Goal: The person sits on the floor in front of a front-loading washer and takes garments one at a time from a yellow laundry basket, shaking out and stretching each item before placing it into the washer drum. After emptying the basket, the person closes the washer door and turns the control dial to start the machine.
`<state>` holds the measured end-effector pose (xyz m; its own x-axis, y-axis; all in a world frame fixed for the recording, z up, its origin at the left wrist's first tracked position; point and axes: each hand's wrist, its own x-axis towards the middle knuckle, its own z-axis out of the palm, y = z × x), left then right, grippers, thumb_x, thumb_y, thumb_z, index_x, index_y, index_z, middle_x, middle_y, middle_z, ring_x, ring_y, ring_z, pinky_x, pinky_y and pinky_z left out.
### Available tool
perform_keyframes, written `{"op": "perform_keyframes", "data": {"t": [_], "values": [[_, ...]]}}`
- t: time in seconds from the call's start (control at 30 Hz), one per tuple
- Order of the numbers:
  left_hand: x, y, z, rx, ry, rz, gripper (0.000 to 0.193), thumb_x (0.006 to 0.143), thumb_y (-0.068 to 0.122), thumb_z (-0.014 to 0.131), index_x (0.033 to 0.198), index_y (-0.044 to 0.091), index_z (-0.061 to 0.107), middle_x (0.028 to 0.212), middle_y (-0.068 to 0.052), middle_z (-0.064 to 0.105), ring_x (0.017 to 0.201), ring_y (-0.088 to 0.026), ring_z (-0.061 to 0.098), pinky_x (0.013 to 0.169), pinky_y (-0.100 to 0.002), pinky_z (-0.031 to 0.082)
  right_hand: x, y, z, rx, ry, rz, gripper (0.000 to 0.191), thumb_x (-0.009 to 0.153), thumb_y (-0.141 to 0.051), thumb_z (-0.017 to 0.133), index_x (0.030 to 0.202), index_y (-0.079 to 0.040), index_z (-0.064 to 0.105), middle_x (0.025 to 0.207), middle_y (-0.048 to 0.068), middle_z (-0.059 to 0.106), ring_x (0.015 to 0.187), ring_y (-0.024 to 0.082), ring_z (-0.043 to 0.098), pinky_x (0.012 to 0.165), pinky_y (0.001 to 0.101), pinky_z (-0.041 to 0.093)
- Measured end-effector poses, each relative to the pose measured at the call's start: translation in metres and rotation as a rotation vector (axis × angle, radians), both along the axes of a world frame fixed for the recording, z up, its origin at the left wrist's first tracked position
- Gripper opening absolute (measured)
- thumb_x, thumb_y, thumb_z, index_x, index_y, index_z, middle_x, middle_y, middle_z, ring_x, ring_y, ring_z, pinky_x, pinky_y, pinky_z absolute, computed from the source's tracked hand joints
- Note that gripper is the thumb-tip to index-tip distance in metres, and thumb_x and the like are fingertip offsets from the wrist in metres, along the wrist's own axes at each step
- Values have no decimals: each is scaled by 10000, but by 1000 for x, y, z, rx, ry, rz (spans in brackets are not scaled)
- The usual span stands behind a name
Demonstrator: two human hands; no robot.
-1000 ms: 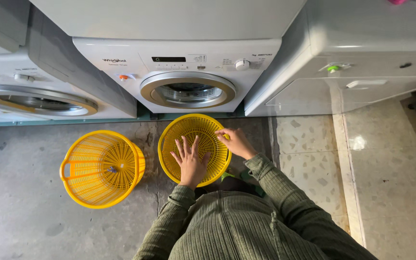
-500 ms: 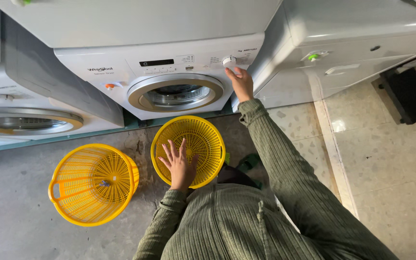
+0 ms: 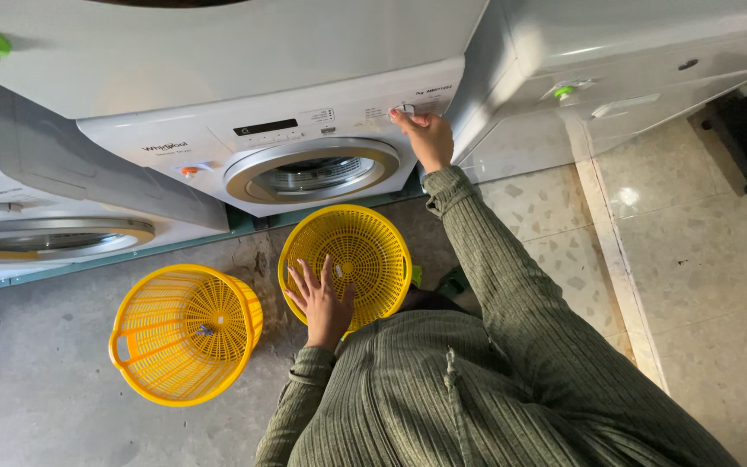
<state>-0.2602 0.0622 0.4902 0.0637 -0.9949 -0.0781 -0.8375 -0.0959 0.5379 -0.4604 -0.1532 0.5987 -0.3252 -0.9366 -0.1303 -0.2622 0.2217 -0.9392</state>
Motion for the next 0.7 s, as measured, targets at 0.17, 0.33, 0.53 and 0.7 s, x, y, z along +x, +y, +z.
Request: {"op": "perform_keyframes", "data": {"t": [0.17,0.33,0.53,0.7], "values": [[1,-9,-1,-39,1,-42,782,906,400,694,1576,171,360,1669,-305,91,1546,-515,-28,1153,-752,12,-4,-8,-8,-55,-240,63,468,808,-466,815,949,-20,806,874,11,791,729,98,703,752,253,538],[1,-15,0,-10,1,-47,792,888,388,705,1567,168,362,1654,-320,85,1534,-528,-13,1158,-738,48,1,-9,-6,4,-234,42,475,840,-449,820,988,2,813,882,32,784,792,103,708,853,238,506],[6,-17,1,17,4,-38,758,870,392,724,1526,171,414,1657,-312,74,1536,-523,-10,1177,-710,71,9,-4,-5,-47,-125,58,473,839,-460,811,987,-10,811,874,25,774,842,100,678,860,264,508],[12,-14,-3,17,12,-9,725,884,388,721,1511,159,440,1654,-319,63,1532,-528,-20,1176,-710,79,8,-6,-10,-11,-99,83,487,838,-479,812,997,-19,814,877,38,766,838,110,686,884,282,488]]}}
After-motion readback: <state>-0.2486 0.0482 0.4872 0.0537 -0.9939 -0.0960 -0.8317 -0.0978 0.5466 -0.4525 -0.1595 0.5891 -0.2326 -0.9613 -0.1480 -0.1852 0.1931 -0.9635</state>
